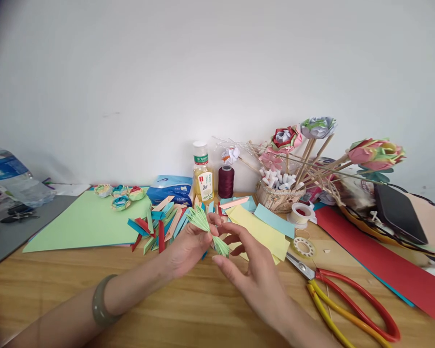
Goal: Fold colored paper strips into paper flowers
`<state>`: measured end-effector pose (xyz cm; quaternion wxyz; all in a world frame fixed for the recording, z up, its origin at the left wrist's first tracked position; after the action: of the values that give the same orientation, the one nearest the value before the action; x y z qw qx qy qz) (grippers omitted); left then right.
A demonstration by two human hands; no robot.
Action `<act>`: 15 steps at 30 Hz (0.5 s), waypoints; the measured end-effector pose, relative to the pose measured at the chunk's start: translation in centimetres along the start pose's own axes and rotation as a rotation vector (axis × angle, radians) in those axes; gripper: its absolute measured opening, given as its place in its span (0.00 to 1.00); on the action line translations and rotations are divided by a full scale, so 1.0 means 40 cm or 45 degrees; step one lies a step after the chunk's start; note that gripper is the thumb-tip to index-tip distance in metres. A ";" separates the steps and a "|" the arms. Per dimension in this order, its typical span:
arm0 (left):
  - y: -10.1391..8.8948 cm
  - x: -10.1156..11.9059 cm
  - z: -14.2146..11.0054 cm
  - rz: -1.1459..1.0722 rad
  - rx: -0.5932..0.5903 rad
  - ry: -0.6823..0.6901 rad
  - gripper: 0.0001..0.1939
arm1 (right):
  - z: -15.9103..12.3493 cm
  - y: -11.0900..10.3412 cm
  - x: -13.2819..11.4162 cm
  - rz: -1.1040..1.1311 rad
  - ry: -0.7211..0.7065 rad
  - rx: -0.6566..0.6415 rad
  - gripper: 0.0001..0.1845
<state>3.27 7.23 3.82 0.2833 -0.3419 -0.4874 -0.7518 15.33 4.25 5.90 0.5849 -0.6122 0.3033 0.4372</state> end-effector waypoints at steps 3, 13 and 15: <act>0.010 0.006 -0.003 0.120 -0.074 0.028 0.08 | -0.014 0.003 -0.013 -0.059 -0.145 0.136 0.20; 0.051 0.045 -0.026 0.990 -0.385 0.218 0.11 | -0.013 -0.023 -0.032 -0.182 -0.266 0.151 0.25; 0.059 0.056 -0.032 1.225 -0.459 0.369 0.13 | -0.010 -0.027 -0.032 -0.124 -0.247 0.120 0.16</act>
<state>3.39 4.99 6.49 0.5972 -0.4626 -0.0944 -0.6484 15.79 3.83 7.52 0.6601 -0.5529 0.2354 0.4508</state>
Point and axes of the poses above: each hand's wrist, its own z-axis towards the middle knuckle, its own y-axis out of the palm, x = y × z, the point moved 5 cm from there along z, towards the middle knuckle, and after that the axes turned 14 degrees about y, right-handed, at the moved point
